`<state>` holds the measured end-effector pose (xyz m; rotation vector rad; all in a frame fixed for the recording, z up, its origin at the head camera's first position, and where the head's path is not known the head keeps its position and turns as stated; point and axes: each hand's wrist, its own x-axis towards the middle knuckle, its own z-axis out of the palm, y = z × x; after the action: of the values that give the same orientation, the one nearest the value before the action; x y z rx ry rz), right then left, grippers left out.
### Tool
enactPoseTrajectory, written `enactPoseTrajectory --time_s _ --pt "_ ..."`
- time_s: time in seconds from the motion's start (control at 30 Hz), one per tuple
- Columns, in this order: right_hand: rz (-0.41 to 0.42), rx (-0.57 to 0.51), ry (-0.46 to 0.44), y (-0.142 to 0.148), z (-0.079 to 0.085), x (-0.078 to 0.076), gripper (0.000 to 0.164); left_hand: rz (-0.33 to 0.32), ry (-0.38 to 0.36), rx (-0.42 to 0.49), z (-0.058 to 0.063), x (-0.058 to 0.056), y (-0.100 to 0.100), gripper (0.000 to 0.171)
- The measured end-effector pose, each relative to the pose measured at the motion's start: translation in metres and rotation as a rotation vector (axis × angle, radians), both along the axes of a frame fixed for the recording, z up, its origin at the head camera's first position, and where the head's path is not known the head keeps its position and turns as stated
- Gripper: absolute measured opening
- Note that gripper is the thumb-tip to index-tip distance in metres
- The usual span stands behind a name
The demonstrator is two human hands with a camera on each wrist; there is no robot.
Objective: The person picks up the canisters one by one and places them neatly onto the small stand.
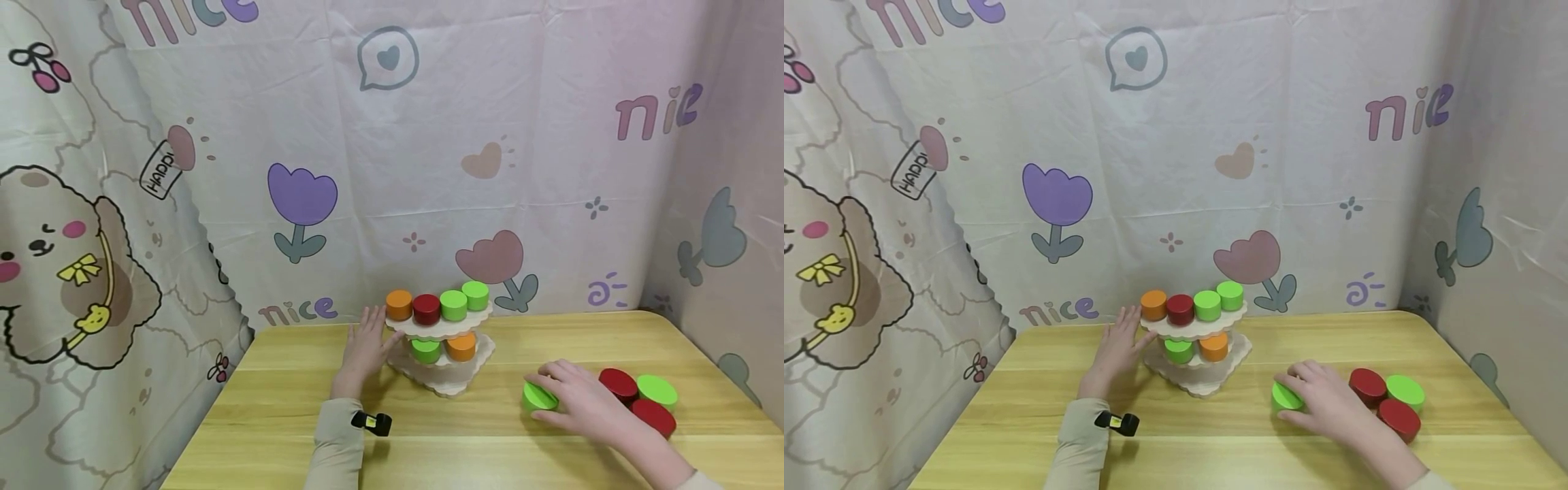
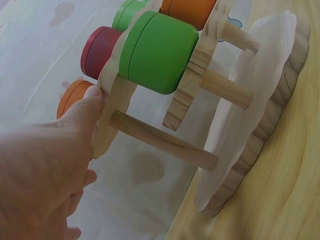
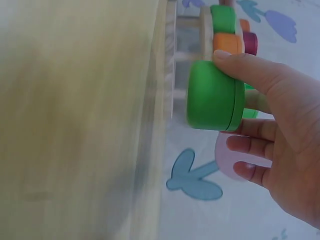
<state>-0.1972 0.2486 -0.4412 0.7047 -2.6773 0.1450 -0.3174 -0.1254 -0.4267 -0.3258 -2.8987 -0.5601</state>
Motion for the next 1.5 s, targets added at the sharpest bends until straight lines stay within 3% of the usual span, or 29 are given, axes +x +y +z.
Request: enactPoseTrajectory --time_s 0.6,0.97,1.5 --pt "0.191 -0.003 0.114 -0.06 -0.003 -0.016 0.062 -0.064 0.007 0.094 -0.008 -0.008 -0.01 0.078" --pt "0.267 0.005 0.158 -0.098 -0.003 -0.021 0.063 -0.079 0.043 0.106 -0.009 -0.009 -0.014 0.062" --pt "0.231 -0.104 0.105 -0.147 -0.007 -0.024 0.055 -0.048 0.081 0.082 -0.009 -0.01 -0.015 0.057"
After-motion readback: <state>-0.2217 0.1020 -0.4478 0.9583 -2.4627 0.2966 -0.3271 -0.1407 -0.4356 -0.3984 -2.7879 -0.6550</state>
